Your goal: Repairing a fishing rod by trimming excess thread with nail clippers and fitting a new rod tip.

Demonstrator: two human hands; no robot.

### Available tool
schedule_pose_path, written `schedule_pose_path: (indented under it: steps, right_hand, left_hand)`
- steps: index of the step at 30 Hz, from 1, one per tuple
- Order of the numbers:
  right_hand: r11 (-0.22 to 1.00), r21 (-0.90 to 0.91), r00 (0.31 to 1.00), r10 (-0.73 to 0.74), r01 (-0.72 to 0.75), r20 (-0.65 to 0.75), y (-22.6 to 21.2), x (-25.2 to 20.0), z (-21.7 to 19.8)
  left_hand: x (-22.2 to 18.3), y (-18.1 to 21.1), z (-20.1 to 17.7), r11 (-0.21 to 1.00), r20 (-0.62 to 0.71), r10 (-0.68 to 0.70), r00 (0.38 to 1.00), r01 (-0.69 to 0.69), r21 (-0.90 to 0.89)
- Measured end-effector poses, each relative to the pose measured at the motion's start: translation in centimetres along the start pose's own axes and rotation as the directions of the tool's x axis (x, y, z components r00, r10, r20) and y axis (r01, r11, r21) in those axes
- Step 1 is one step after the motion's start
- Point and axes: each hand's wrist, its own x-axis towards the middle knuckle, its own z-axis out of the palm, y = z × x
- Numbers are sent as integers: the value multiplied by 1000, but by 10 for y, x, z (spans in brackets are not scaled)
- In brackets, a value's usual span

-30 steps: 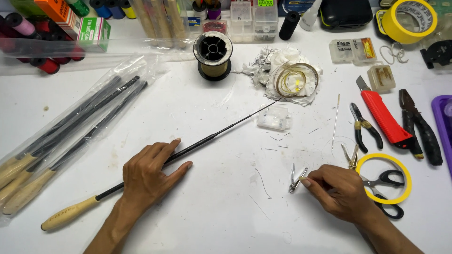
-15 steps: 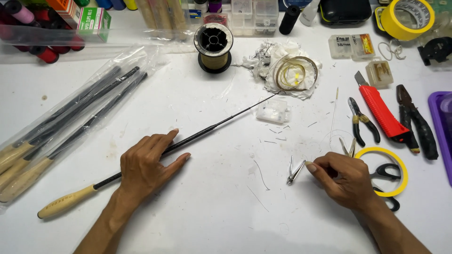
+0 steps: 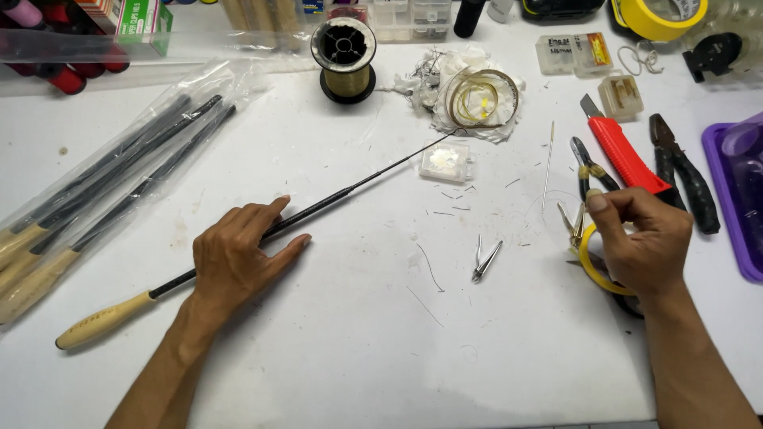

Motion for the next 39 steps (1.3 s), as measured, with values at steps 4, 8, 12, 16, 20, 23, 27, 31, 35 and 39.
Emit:
schedule_pose_path:
  steps: [4,8,12,16,20,23,27,31,35,39]
  right_hand:
    - [1000,2,1000,-5,5,-25,5,0,-5]
    - [1000,15,999,-11,11,-47,7,-1,-7]
    - [999,41,998,-26,28,-61,7,3,-13]
    - [998,65,995,31,-25,-100,20,4,-17]
    - [990,134,988,55,-36,-143,34,4,-21]
    - [993,111,982,61,-41,-180,39,5,-27]
    - [994,110,976,31,-7,-215,51,6,-32]
    - [994,111,977,41,-18,-208,53,5,-31]
    - [998,63,984,20,-9,-179,45,5,-29]
    - [997,78,985,12,1,-170,41,5,-26]
  left_hand:
    - [-1,-1,2,1000,-2,-6,1000,6,6]
    - [-2,-1,2,1000,-6,5,1000,-5,18]
    - [-2,-2,3,1000,-17,-8,1000,9,17]
    - [-2,-2,2,1000,-12,-1,1000,1,12]
    - [-3,-2,2,1000,-10,16,1000,-15,17]
    - [-3,-2,2,1000,-20,20,1000,-19,11]
    - [-4,-3,4,999,-14,23,1000,-22,25]
    - [-5,-2,3,1000,-11,20,1000,-19,18]
    - [-4,-1,1,1000,13,1,1000,-1,-5]
    - [-4,-1,2,1000,-5,8,1000,-8,6]
